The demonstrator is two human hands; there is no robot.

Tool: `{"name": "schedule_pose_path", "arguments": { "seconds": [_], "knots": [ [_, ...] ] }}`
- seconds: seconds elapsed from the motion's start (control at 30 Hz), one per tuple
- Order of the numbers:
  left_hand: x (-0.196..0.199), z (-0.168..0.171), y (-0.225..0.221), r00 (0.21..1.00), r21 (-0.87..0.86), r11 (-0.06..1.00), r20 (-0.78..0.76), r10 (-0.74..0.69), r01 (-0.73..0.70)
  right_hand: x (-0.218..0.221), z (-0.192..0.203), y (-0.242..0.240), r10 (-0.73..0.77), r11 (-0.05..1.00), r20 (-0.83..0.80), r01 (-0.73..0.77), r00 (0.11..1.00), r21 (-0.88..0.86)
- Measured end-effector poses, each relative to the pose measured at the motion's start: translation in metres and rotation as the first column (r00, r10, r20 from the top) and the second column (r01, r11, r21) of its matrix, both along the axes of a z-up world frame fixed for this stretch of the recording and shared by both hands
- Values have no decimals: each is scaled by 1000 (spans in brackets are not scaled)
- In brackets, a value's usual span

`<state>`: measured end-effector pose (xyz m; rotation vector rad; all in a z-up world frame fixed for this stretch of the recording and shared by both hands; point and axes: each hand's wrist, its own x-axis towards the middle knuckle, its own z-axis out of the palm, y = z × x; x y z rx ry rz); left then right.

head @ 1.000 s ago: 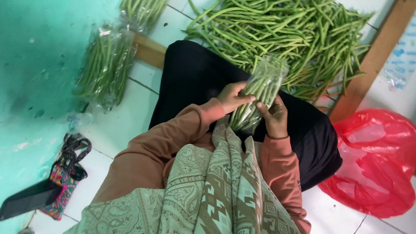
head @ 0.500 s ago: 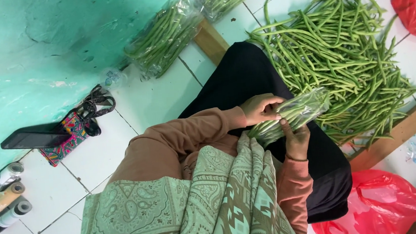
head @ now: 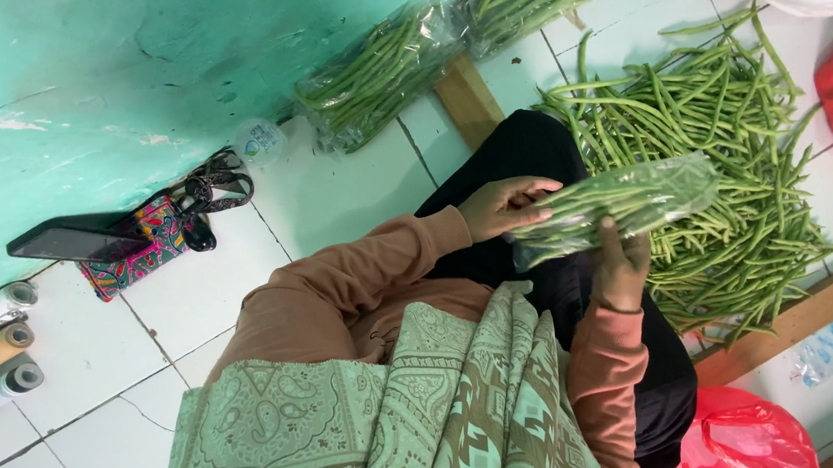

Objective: The person places green beans into clear plastic bags by hand and then sets the filled bags aside against a wall.

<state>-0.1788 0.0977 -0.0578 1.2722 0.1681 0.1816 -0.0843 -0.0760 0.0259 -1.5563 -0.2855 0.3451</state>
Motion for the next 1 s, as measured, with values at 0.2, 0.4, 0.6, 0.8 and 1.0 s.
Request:
{"name": "schedule_pose_path", "arguments": {
  "seconds": [0.2,0.4,0.6,0.8,1.0],
  "knots": [
    [-19,5,70,986,171,974,-59,158,-146,7,-32,74,303,947,-115,-286,946,143],
    [-71,63,190,918,909,401,-61,391,-110,12,-120,189,570,818,-224,-519,790,248],
    [-78,-3,197,869,977,184,-185,460,111,-51,-58,247,597,762,-481,-641,643,90],
    [-79,-94,210,870,963,-267,92,485,47,-27,-118,222,531,777,-541,-629,652,5],
    [-81,-109,220,840,965,-260,134,525,9,-29,-81,242,542,790,-545,-609,640,71]
  ]
}}
